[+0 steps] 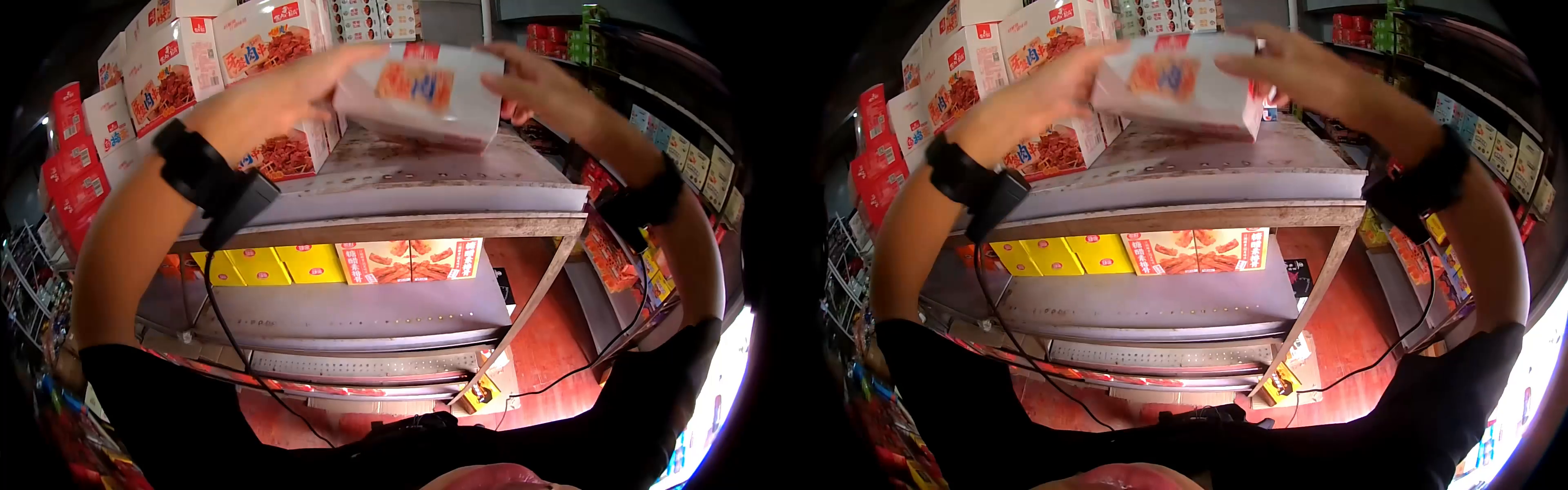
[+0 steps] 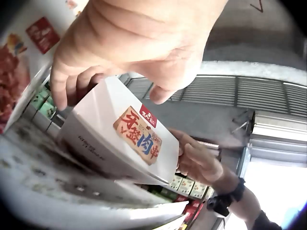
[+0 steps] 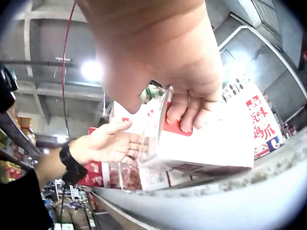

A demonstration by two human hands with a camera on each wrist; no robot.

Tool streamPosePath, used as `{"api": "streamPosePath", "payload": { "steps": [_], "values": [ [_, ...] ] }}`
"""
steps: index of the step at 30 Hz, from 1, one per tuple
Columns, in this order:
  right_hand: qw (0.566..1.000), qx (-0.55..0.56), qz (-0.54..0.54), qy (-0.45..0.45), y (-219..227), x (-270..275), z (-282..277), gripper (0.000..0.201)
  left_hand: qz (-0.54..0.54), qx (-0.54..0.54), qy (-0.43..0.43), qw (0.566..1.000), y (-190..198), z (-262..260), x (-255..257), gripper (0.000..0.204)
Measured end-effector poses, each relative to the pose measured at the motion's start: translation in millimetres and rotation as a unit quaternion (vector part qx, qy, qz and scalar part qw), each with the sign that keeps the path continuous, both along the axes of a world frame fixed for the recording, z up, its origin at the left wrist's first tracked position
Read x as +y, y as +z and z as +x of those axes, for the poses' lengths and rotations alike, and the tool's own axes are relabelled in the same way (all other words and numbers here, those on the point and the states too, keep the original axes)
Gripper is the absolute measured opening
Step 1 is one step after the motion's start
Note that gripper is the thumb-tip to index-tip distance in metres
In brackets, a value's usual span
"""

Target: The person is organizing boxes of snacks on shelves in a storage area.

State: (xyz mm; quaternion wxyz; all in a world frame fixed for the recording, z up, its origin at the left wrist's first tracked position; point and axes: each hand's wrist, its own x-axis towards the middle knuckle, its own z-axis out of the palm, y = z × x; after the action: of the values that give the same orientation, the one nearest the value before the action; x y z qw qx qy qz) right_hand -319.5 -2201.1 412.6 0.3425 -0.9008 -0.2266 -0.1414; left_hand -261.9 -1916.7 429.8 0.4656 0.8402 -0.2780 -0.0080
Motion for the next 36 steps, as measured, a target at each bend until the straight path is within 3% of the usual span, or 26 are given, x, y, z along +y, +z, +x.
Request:
{"api": "streamPosePath", "payload": {
  "steps": [2, 3, 6, 9, 13, 16, 17, 18, 23, 29, 30, 32, 33, 34, 36],
  "values": [
    [0.996, -0.076, 0.033, 0.035, 8.0, -2.8, -0.8, 0.07, -0.05, -0.121, 0.042, 0.99, 18.3, -7.7, 0.9, 0.066],
    [0.99, -0.122, 0.036, 0.054, 11.9, -7.0, 3.5, 0.075, -0.044, -0.113, 0.031, 0.992, 19.3, -6.2, 2.2, 0.067],
    [0.989, -0.087, -0.088, 0.079, 33.7, -1.2, 11.4, 0.084, -0.018, -0.115, 0.034, 0.993, 25.6, -11.2, 8.5, 0.068],
    [0.992, -0.021, -0.124, -0.001, 39.3, 1.2, 13.6, 0.083, 0.021, -0.12, 0.042, 0.992, 24.1, -17.5, 13.8, 0.063],
    [0.994, 0.016, -0.105, 0.017, 46.3, 4.8, 28.7, 0.086, 0.018, -0.118, 0.08, 0.99, 19.3, -5.3, 35.5, 0.063],
    [0.995, 0.014, -0.005, 0.099, 39.5, 6.1, 45.3, 0.089, -0.031, -0.14, 0.063, 0.988, 21.4, -23.9, 68.0, 0.07],
    [0.996, 0.019, -0.021, 0.08, 43.4, 14.0, 50.7, 0.091, -0.1, 0.029, 0.028, 0.994, 31.1, -27.1, 80.5, 0.071],
    [0.995, 0.015, -0.037, 0.086, 46.1, 19.9, 50.7, 0.085, -0.059, -0.003, 0.079, 0.995, 37.2, -26.7, 87.6, 0.074],
    [0.995, -0.094, -0.027, 0.029, 91.3, 27.4, 31.2, 0.067, -0.103, -0.059, 0.101, 0.988, 37.2, -55.3, 136.9, 0.077],
    [0.965, -0.204, 0.094, 0.132, 146.5, 16.2, 63.0, 0.07, -0.161, -0.106, 0.216, 0.957, 39.8, -53.0, 160.0, 0.07],
    [0.961, -0.186, 0.144, 0.145, 135.2, 85.6, 34.8, 0.043, -0.154, -0.136, 0.175, 0.963, 40.3, -50.0, 164.9, 0.07],
    [0.962, -0.206, 0.15, 0.094, 129.6, 137.2, 23.2, 0.049, -0.138, -0.195, 0.09, 0.967, 33.1, -34.7, 176.5, 0.071],
    [0.962, -0.194, 0.182, 0.056, 145.1, 135.5, 62.8, 0.052, -0.11, -0.3, 0.115, 0.941, 28.0, -5.5, 186.8, 0.071],
    [0.975, -0.148, 0.147, 0.073, 145.2, 145.0, 70.3, 0.058, -0.082, -0.401, 0.153, 0.9, 23.1, 22.6, 196.6, 0.073],
    [0.962, -0.196, 0.175, 0.074, 126.1, 179.0, 78.6, 0.066, -0.052, -0.403, 0.225, 0.886, 15.1, 30.7, 204.6, 0.064]
  ]
}}
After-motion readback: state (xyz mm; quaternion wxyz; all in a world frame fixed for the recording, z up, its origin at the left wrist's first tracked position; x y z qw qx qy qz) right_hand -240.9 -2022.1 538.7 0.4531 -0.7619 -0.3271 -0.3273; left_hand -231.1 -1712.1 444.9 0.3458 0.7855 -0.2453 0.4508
